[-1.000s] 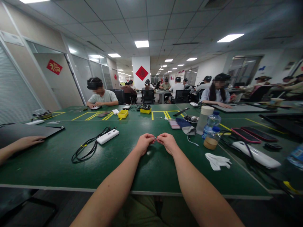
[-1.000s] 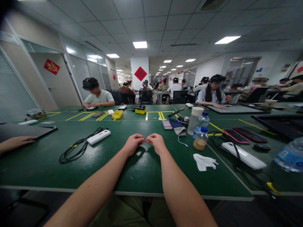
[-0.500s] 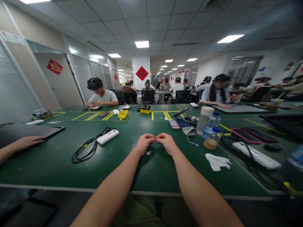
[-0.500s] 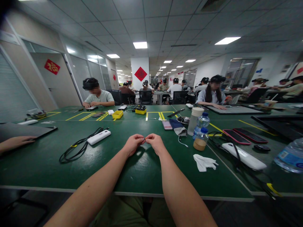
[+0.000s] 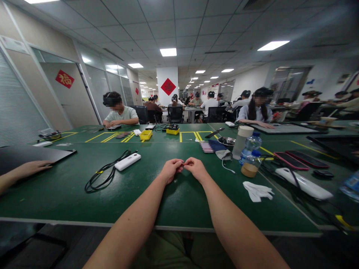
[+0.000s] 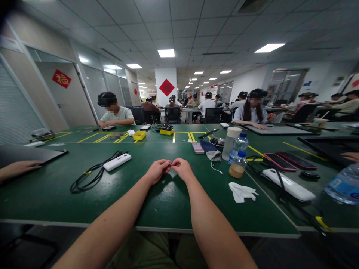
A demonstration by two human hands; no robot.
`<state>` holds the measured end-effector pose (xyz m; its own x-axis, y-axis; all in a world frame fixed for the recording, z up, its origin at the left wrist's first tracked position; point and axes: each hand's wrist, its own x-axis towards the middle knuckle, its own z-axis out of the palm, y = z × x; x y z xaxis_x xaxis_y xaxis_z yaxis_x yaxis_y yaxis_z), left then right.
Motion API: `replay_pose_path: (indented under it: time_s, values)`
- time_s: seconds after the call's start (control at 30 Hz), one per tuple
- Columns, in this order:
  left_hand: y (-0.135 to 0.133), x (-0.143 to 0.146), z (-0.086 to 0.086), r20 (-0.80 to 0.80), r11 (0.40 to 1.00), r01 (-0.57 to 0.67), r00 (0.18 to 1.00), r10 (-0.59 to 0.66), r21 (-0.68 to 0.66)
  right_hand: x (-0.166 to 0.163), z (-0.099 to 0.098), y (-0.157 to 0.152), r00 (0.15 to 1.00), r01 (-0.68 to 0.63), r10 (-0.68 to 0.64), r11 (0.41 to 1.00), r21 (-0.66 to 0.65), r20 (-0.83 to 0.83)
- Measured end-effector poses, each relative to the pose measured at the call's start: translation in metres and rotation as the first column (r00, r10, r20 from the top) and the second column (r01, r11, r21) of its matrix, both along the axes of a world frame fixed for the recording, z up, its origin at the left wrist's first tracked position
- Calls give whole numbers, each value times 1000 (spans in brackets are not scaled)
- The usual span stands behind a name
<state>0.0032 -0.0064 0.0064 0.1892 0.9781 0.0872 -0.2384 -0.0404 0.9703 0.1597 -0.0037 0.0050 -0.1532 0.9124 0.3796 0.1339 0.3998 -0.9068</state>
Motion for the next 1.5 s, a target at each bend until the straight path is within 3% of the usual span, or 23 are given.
replay_pose_path:
  time_s: [0.3, 0.6, 0.87, 1.23, 1.4, 1.5]
  values:
    - [1, 3, -2, -40, 997, 6, 999, -3, 79, -5, -1, 0, 994, -4, 0, 1000, 27, 113]
    - [4, 1, 0, 124, 999, 9, 992, -2, -53, -3, 4, -2, 976, 75, -109, 981, 179, 190]
    - [2, 1, 1, 84, 998, 37, 996, -33, -45, -4, -2, 2, 982, 71, -84, 994, 86, 167]
    - [2, 2, 0, 92, 998, 64, 994, -61, -29, -2, 4, -4, 966, 93, -120, 988, 127, 228]
    - [-1, 3, -1, -77, 996, 74, 995, -70, 45, -3, -2, 0, 969, 53, -76, 993, 104, 235]
    - [0, 4, -2, -85, 999, 34, 996, -31, 42, -4, -6, 2, 974, 33, -45, 998, 57, 222]
